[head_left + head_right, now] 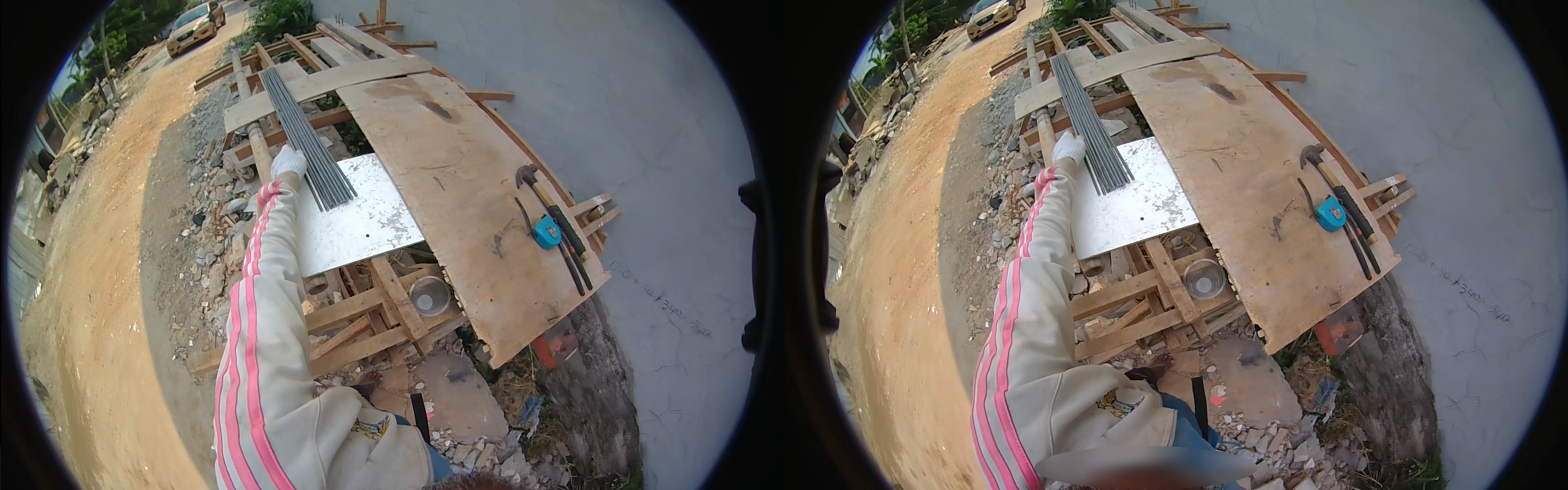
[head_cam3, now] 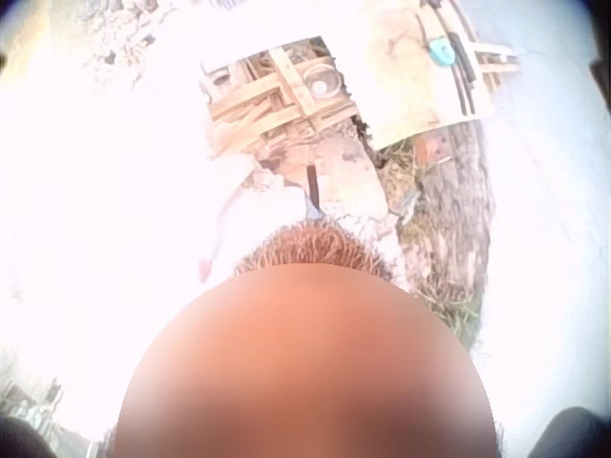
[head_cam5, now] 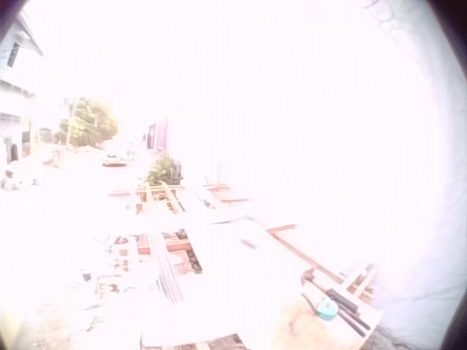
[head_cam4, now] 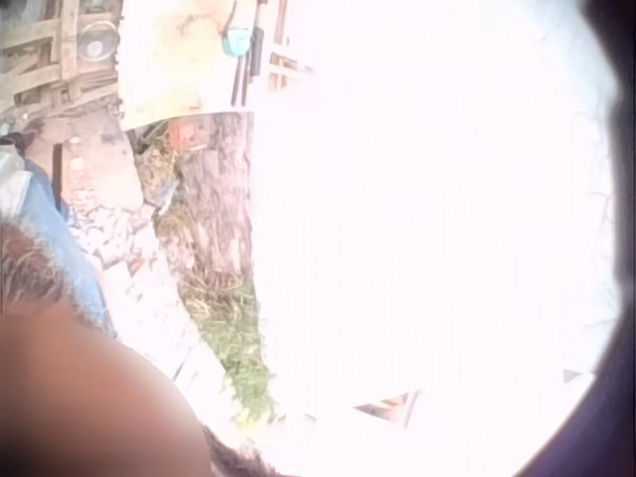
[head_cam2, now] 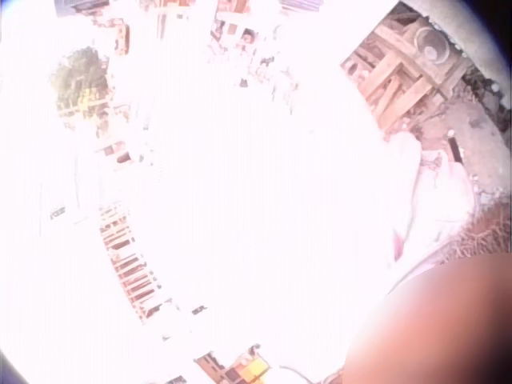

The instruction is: The person repeatedly bends metal rods into U-shapes using a crowbar and a wooden workbench. They position each rod, lever it with the crowbar, and then inspect the bent shape before repeating the process.

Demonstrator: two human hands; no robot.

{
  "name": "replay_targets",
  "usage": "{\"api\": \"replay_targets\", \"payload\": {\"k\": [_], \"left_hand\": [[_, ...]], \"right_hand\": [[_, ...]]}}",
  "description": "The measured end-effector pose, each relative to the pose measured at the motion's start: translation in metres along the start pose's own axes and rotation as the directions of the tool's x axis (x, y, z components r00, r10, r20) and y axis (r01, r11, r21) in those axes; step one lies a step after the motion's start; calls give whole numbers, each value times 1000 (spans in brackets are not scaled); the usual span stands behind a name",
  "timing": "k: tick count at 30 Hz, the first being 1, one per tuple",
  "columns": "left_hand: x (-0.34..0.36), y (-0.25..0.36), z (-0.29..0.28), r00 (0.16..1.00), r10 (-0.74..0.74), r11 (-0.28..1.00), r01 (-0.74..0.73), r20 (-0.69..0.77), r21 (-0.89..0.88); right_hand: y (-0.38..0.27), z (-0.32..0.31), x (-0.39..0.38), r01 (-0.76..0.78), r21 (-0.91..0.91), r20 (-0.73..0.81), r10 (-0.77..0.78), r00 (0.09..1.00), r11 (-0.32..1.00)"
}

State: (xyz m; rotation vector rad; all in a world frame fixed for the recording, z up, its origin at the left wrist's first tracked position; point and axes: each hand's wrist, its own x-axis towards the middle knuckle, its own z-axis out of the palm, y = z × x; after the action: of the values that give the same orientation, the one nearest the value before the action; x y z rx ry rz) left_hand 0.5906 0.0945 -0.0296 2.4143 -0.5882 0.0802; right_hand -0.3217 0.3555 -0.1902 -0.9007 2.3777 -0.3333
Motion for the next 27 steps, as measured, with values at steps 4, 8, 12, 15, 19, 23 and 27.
{"api": "replay_targets", "payload": {"k": [4,8,12,15,19,23,27], "left_hand": [[44,-32,30,991,-80,995,86,107,-51],[66,-59,46,974,-48,962,104,219,-251],[88,-75,55,985,-78,922,131,156,-364],[86,-70,41,976,-200,698,204,86,-686],[42,-31,-11,973,-215,375,163,86,-913],[-33,24,-60,981,-193,212,61,19,-975],[-138,89,-100,992,-126,10,-30,-31,-999]], "right_hand": [[-16,-7,0,-31,6,-46,31,998,1000],[-29,-11,0,-40,9,-72,40,997,999],[-38,-13,0,-29,11,-89,30,996,1000],[-43,-14,0,-15,25,-102,18,995,1000],[-42,-18,0,7,58,-121,0,993,998],[-31,-26,2,27,95,-139,-13,990,995],[-14,-42,-3,74,181,-210,-35,977,981]]}}
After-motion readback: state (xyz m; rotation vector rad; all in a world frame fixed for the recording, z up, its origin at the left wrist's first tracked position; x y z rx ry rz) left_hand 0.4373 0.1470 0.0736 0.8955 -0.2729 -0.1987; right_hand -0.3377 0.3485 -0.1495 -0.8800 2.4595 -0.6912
